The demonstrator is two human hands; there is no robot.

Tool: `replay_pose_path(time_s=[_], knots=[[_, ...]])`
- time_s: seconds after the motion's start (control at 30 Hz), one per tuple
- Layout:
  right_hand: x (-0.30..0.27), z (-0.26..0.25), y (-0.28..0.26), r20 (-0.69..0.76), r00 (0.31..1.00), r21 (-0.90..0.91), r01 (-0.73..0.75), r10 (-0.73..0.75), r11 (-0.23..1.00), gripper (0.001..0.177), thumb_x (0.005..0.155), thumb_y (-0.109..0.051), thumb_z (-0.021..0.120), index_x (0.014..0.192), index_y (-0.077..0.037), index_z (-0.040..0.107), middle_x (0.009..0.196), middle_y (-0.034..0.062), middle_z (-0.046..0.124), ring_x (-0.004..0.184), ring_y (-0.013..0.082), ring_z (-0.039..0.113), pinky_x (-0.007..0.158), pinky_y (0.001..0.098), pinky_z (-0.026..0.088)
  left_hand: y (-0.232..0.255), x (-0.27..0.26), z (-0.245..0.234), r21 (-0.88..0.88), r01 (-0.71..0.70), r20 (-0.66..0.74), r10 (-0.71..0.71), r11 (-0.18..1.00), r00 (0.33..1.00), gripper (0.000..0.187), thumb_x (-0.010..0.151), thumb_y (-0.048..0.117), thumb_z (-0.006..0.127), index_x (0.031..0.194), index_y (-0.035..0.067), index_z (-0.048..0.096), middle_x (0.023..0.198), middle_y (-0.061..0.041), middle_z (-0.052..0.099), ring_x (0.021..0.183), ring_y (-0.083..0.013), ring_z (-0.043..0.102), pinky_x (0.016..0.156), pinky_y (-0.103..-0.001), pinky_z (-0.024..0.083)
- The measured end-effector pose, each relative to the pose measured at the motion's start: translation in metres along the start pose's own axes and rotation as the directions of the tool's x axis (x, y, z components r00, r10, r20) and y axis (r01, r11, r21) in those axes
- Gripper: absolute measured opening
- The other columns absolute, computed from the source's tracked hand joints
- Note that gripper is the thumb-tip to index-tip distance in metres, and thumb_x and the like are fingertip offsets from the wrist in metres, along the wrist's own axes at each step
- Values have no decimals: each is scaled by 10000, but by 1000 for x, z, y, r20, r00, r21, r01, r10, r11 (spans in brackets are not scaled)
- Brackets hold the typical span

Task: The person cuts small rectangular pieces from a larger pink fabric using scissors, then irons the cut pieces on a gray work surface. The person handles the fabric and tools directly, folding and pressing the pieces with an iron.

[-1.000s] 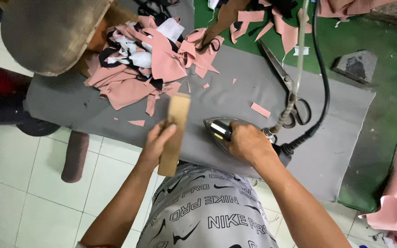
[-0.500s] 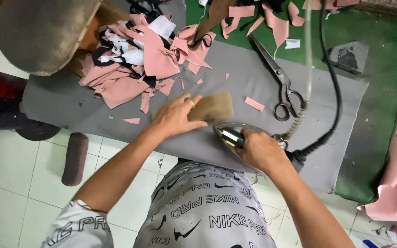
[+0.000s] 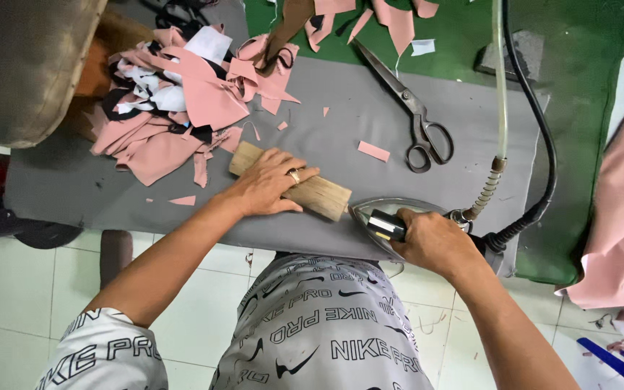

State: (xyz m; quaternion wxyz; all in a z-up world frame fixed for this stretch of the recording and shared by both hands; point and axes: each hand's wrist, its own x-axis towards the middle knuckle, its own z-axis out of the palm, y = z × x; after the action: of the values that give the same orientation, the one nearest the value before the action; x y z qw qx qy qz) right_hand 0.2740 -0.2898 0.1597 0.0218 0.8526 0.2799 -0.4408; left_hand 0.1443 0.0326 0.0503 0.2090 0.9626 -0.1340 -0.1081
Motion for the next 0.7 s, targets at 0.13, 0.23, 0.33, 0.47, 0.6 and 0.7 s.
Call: replay_pose_path(time_s=[0.13, 0.23, 0.33, 0.47, 0.6, 0.7], knots=[[-8, -4, 9, -3, 1000, 6, 9, -9, 1000, 384, 804, -361, 731, 1134, -166, 706, 1026, 167, 790, 1042, 396, 749, 895, 511, 597, 12, 10, 5, -31, -35, -1, 35, 999, 999, 854, 797, 586, 781, 1530, 260, 490, 1337, -65, 582, 1292, -322, 522, 1172, -531, 300], [-12, -6, 19, 21, 1000, -12, 11, -11, 1000, 404, 816, -353, 724, 1168, -156, 701, 1048, 176, 791, 1062, 401, 745, 911, 520, 589, 22, 17, 15, -9, -59, -3, 59, 998, 998, 844, 803, 591, 772, 1523, 258, 483, 1330, -52, 577, 1283, -299, 525, 1170, -511, 304], [-16, -9, 32, 28, 999, -19, -46, 47, 999, 409, 789, -419, 728, 1142, -213, 709, 1035, 135, 801, 1069, 371, 748, 918, 486, 593, 30, 20, 21, 6, -75, -24, 76, 997, 997, 855, 798, 605, 766, 1524, 255, 479, 1339, -51, 574, 1283, -293, 523, 1170, -507, 310], [-27, -24, 37, -37, 991, 68, -126, 129, 990, 408, 785, -386, 751, 1141, -187, 737, 1003, 162, 814, 1059, 383, 759, 908, 483, 594, 42, 25, 27, -4, -86, -28, 86, 996, 996, 854, 792, 600, 777, 1513, 249, 483, 1315, -64, 582, 1267, -299, 527, 1164, -512, 314], [-28, -28, 51, -122, 980, 193, -134, 159, 972, 428, 796, -311, 777, 1139, -57, 735, 1016, 271, 786, 1054, 471, 732, 883, 537, 577, 43, 24, 24, 27, -70, -12, 71, 997, 997, 815, 786, 572, 812, 1475, 248, 520, 1290, -62, 599, 1246, -293, 547, 1144, -513, 334], [-30, -43, 39, 4, 943, 207, -326, 332, 923, 536, 850, -464, 709, 1310, -194, 656, 950, 155, 790, 822, 325, 703, 761, 385, 505, 22, 7, 16, 194, -56, -58, 69, 979, 996, 868, 747, 610, 831, 1472, 259, 508, 1321, -68, 618, 1176, -297, 572, 1057, -452, 375]])
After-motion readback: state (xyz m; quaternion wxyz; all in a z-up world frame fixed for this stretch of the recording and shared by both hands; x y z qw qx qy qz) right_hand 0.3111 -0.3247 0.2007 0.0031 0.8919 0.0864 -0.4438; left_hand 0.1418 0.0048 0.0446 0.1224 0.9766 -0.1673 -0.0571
